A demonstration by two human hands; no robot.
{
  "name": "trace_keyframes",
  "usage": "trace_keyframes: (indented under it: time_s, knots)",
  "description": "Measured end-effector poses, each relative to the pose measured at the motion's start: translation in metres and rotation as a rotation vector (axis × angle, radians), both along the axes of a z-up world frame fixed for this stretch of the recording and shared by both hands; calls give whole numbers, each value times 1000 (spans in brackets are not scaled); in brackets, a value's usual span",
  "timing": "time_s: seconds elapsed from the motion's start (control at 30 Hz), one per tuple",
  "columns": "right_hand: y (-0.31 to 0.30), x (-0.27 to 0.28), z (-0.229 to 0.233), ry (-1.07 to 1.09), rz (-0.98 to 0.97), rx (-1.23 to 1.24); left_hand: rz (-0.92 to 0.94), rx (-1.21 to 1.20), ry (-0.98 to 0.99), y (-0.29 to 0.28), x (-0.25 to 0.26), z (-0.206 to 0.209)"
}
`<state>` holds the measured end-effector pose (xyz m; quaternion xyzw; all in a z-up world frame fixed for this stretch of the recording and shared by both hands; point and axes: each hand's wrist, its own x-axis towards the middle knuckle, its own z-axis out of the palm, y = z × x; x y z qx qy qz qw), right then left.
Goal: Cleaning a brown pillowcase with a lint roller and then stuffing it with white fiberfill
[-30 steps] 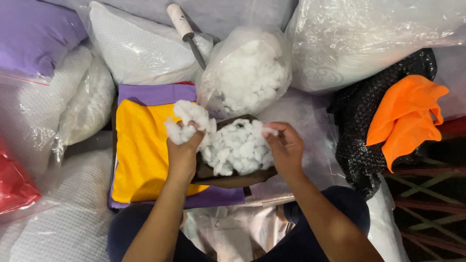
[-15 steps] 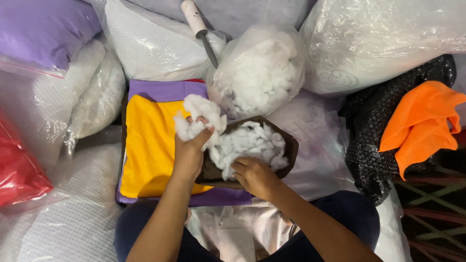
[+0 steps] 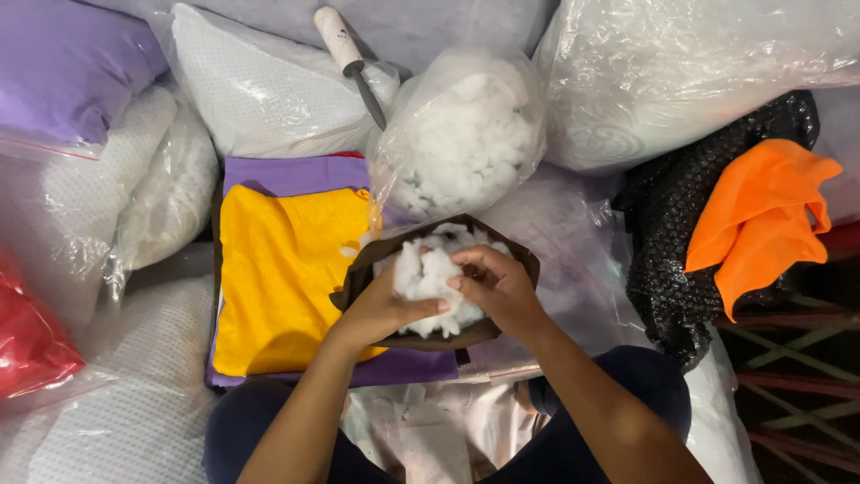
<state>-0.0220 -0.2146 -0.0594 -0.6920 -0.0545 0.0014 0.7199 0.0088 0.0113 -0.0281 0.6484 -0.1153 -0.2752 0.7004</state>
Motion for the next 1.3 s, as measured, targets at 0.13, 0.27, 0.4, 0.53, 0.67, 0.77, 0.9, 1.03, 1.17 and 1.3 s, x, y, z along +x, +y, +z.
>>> trace_keyframes:
  time_s: [0.13, 0.27, 0.4, 0.53, 0.67, 0.77, 0.9, 1.03, 1.17, 1.3]
  knots:
    - [10, -6, 0, 71, -14, 81, -52, 78, -35, -10, -4, -8]
    - [19, -9, 43, -14, 37, -168, -35, 77, -87, -5, 1, -33]
    - [15, 0, 40, 93, -230, -70, 2, 193, -223, -4, 0, -20]
    - [-4, 15, 53, 185, -643, 314, 190, 376, -334, 8, 6, 3]
    - [-18, 15, 47, 101, -693, 374, 362, 446, -257, 37, 9, -1]
    - [-13, 12, 44, 48, -675, 314, 453, 590, -386, 54, 8, 18]
    - [5, 4, 30, -195, -575, -302, 418, 689, -181, 66, 0, 27]
    - [37, -9, 2, -382, -243, -877, 285, 781, 25, 72, -7, 8]
    - [56, -21, 4, -290, -27, -930, 236, 766, 42, 73, -5, -8]
    - [62, -20, 6, -426, 5, -823, 368, 627, 99, 66, -2, -1]
